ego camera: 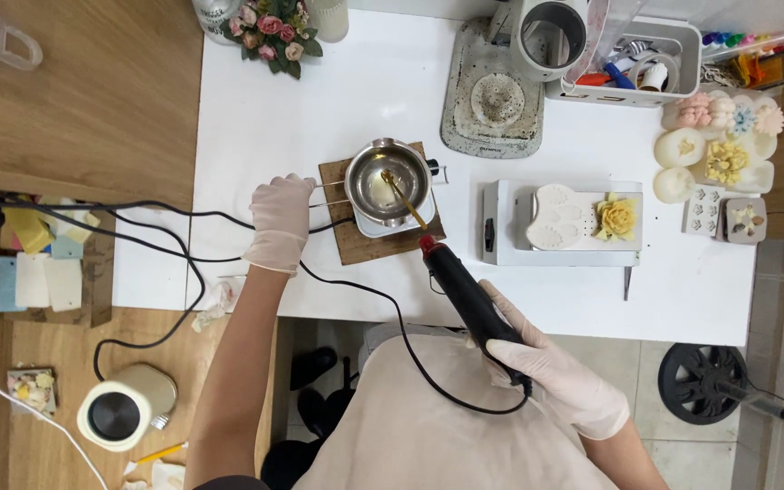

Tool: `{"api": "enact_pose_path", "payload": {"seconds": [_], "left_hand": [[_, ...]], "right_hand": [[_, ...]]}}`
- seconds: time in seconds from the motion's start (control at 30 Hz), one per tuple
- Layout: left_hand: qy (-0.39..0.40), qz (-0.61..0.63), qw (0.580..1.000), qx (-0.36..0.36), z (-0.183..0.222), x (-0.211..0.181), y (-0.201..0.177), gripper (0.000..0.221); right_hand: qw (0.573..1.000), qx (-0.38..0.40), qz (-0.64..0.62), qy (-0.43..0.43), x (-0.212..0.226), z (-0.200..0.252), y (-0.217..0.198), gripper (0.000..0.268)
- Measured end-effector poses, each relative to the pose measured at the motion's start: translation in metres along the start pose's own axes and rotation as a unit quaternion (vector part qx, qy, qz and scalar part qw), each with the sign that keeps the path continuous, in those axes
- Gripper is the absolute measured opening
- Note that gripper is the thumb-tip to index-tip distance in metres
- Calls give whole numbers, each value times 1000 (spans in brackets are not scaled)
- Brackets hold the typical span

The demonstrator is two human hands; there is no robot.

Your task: Assembling and detailing a decorative wax flower for a candle using melted wax and a heat gun.

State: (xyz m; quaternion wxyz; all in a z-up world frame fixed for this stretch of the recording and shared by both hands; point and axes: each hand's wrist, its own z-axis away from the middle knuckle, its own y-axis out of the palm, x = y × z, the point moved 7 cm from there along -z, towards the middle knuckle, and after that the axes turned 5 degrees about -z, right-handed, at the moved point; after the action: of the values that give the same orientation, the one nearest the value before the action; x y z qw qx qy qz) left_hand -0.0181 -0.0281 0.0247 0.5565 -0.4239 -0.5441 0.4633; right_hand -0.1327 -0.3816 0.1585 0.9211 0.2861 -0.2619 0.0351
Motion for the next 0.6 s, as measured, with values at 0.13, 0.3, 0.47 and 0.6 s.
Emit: {"api": "enact_pose_path", "payload": {"seconds": [0.13,0.3,0.47,0.6], "left_hand": [[-71,6,996,45,34,-13,14,19],[-150,40,982,103,56,-27,17,26],[-151,16,981,122,66,-49,-20,42],[-176,-114,968,-139,90,-65,-111,50]], "right_hand": [[999,49,-6,-11,-10,-2,-18,80],[993,77,85,-21,-14,-16,-38,78],[980,31,197,25,-17,-33,-49,76],[981,34,182,52,-24,-48,-61,71]]}}
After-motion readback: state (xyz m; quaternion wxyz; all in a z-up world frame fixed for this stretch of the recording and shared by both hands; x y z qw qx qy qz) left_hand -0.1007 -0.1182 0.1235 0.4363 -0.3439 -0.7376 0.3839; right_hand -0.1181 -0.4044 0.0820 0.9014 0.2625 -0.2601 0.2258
